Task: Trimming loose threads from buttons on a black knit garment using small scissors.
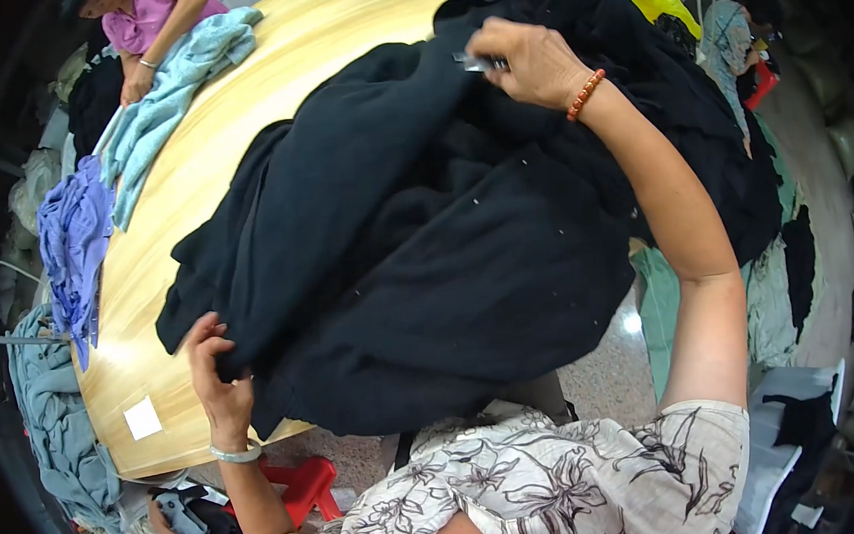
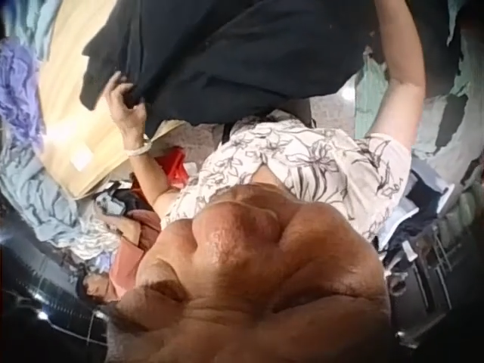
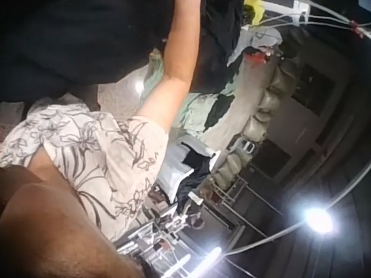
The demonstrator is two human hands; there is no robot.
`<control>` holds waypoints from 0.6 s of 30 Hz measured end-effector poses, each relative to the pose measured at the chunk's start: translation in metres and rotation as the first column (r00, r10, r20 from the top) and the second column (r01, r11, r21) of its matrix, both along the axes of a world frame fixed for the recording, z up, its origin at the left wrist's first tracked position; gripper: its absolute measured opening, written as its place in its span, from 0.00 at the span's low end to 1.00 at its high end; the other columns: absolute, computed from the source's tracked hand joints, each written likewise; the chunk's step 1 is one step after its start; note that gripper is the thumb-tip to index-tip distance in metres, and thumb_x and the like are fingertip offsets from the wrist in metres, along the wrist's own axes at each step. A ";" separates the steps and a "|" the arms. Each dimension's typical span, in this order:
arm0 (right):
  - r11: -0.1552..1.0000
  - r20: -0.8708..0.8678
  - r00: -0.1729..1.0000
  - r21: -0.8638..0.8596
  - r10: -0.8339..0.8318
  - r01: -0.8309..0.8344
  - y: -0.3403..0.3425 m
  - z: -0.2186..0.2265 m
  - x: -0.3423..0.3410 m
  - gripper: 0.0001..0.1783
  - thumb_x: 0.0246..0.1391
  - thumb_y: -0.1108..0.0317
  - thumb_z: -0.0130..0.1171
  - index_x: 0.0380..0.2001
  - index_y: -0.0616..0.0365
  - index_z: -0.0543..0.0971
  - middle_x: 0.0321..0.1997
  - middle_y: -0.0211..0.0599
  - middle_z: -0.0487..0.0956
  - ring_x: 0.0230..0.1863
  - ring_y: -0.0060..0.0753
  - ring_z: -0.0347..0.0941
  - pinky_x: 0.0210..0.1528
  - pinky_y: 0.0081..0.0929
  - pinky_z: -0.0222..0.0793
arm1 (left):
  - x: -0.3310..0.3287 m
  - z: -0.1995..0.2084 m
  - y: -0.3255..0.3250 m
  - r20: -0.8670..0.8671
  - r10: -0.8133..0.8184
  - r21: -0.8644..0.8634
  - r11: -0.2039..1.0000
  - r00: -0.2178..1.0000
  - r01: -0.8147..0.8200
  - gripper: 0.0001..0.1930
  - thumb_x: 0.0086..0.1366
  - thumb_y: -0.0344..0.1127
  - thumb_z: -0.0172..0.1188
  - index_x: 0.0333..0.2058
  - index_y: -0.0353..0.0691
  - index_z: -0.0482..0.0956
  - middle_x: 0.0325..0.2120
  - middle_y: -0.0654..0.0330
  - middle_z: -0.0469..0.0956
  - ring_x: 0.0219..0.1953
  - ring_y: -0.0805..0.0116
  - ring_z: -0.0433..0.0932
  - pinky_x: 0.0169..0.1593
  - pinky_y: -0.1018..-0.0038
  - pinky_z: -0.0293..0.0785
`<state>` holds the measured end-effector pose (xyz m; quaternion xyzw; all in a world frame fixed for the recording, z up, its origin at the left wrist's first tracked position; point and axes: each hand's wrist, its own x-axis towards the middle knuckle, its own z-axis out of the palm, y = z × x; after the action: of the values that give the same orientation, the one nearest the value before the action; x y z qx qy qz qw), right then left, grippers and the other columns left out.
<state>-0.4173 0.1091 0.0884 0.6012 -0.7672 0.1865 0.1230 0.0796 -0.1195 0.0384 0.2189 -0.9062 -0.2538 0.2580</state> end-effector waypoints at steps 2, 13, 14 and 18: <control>0.938 0.037 0.988 0.320 -0.153 0.133 0.021 -0.009 0.001 0.12 0.50 0.68 0.66 0.40 0.49 0.83 0.39 0.34 0.82 0.45 0.46 0.80 0.46 0.40 0.77 | 0.003 0.008 0.018 0.180 -0.085 0.093 0.993 0.980 0.069 0.28 0.47 0.15 0.67 0.49 0.39 0.75 0.59 0.49 0.72 0.62 0.47 0.71 0.63 0.60 0.69; 0.991 0.084 0.988 0.017 -0.133 0.132 -0.055 0.004 0.040 0.10 0.61 0.63 0.62 0.43 0.50 0.85 0.42 0.35 0.84 0.43 0.44 0.81 0.46 0.32 0.77 | -0.006 0.006 0.032 0.126 0.052 -0.101 0.994 0.991 -0.039 0.32 0.52 0.26 0.75 0.57 0.37 0.74 0.50 0.48 0.73 0.54 0.47 0.73 0.58 0.59 0.70; 0.998 0.109 0.993 -0.026 -0.047 0.050 -0.066 0.001 0.046 0.09 0.60 0.65 0.62 0.42 0.50 0.85 0.43 0.34 0.84 0.45 0.44 0.81 0.46 0.33 0.77 | -0.008 0.005 0.033 0.089 0.082 -0.083 0.994 0.993 -0.074 0.32 0.52 0.26 0.75 0.57 0.37 0.74 0.51 0.48 0.73 0.54 0.47 0.73 0.58 0.59 0.71; 0.979 0.107 0.974 -0.040 0.201 -0.198 -0.123 -0.006 0.082 0.14 0.56 0.68 0.62 0.46 0.49 0.85 0.45 0.36 0.84 0.48 0.44 0.81 0.51 0.35 0.77 | -0.002 0.007 0.028 0.101 0.104 0.202 0.972 0.989 -0.123 0.32 0.51 0.21 0.72 0.57 0.35 0.74 0.51 0.49 0.75 0.54 0.50 0.75 0.59 0.63 0.71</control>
<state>-0.3349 -0.0137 0.0821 0.6622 -0.7058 0.2419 0.0698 0.0779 -0.0910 0.0453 0.3074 -0.8713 -0.3218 0.2069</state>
